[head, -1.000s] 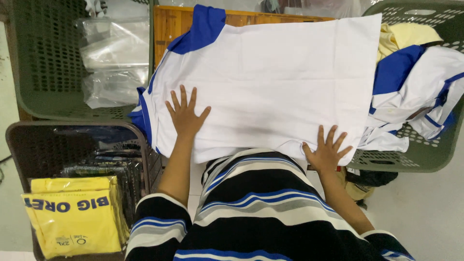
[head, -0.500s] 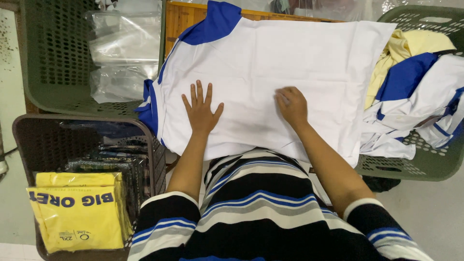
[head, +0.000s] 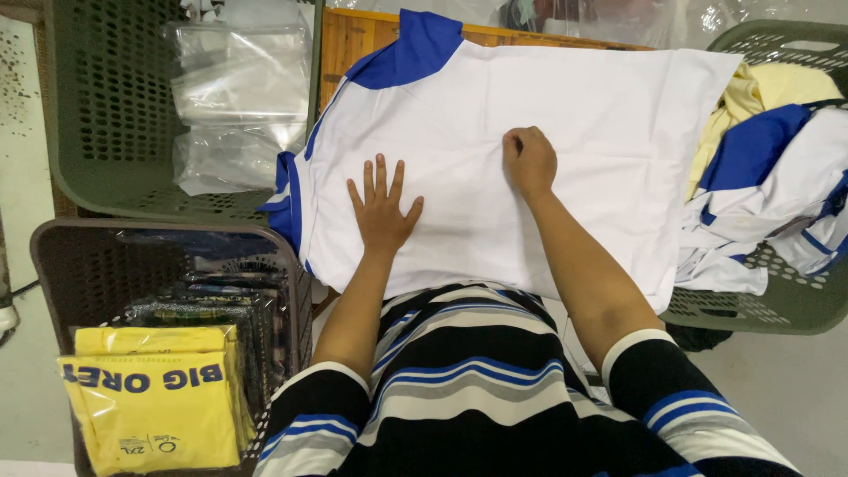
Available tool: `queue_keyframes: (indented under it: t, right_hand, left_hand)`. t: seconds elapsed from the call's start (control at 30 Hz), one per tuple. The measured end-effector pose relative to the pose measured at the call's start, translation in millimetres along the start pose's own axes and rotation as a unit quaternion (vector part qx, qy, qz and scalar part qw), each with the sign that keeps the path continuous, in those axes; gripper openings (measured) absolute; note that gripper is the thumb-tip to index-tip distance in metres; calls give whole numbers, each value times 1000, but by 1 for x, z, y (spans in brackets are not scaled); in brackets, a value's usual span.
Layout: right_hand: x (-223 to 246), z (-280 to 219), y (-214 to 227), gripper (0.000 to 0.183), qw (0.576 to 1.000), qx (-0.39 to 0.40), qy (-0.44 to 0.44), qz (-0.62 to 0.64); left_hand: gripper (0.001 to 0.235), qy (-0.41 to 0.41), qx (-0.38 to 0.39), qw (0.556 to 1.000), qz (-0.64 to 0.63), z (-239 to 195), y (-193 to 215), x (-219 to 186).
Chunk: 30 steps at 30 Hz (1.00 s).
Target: Folding a white and blue shirt on a wooden board in a factory setting.
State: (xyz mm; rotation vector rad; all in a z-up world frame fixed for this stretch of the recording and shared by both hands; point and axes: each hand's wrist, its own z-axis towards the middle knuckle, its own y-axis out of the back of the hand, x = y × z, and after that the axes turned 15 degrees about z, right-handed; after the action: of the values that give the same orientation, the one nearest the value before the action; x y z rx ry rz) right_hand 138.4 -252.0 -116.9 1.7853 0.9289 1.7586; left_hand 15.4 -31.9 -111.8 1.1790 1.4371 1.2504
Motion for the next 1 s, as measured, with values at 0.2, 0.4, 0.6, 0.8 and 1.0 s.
queue_keyframes:
  t: [0.2,0.4,0.6,0.8,1.0]
  right_hand:
    - [7,10,-11,2,988,-104,11,110]
    - [35,16,-29,6,995,-1,93,25]
    - [17,27,-45,13,970,-33,237,-51]
    - [32,24,-28,14,975,131,137,-117]
    - [11,-35,36,19,994,105,23,-38]
  left_hand:
    - [65,-2,7,1000,21,4,-2,1]
    - [65,-14,45,999,8,5,0,4]
    - [71,-38,-10,994,102,4,-7,7]
    - [69,-41,-46,992,110,3,-7,9]
    - [63,-46,-73,996,29,-1,-14,11]
